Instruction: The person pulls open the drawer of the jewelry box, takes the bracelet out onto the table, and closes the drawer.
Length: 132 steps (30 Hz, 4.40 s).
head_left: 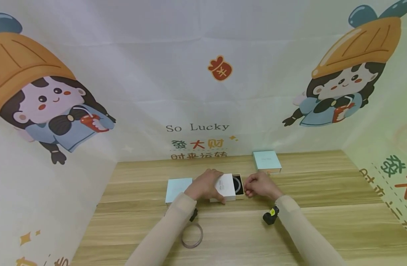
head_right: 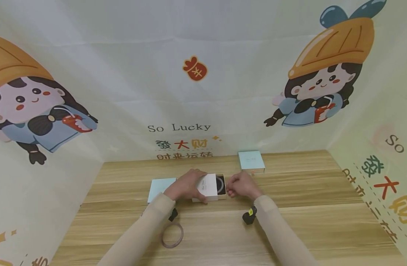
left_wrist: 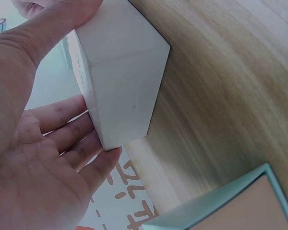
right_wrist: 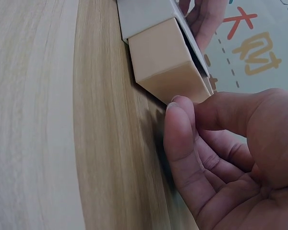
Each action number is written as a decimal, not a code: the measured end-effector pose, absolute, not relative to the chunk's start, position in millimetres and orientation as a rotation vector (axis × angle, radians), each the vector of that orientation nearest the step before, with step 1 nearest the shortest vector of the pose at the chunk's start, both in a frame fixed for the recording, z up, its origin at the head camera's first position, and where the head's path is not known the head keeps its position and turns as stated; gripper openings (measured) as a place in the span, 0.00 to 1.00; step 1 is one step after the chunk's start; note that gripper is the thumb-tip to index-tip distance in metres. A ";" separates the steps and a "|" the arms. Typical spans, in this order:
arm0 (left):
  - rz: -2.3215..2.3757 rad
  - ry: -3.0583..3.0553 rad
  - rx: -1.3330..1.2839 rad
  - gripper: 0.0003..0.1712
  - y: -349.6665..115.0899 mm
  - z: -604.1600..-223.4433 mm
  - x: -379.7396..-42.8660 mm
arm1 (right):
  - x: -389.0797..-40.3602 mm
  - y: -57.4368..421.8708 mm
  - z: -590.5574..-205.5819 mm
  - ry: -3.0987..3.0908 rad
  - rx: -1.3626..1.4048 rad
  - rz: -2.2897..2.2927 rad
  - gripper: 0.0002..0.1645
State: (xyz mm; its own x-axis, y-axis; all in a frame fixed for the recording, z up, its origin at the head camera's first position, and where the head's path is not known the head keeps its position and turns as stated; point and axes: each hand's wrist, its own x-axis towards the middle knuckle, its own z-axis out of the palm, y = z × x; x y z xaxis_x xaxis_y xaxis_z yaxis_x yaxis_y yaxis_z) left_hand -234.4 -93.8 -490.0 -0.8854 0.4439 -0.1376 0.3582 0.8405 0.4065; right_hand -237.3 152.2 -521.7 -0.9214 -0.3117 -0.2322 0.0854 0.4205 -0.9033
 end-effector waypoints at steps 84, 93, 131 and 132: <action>0.549 2.792 0.591 0.60 -96.8 -490.3 -233.5 | -220.5 185.8 -516.8 2.659 -0.248 -1.422 0.19; 0.550 2.786 0.606 0.59 -94.3 -491.7 -233.5 | -213.7 185.8 -513.2 2.762 -0.337 -1.319 0.28; 0.554 2.780 0.617 0.59 -93.9 -490.3 -234.3 | -214.3 127.1 -480.6 2.869 -0.678 -0.547 0.28; 0.556 2.782 0.615 0.58 -93.8 -490.4 -234.3 | -215.1 126.3 -480.3 2.872 -0.676 -0.535 0.28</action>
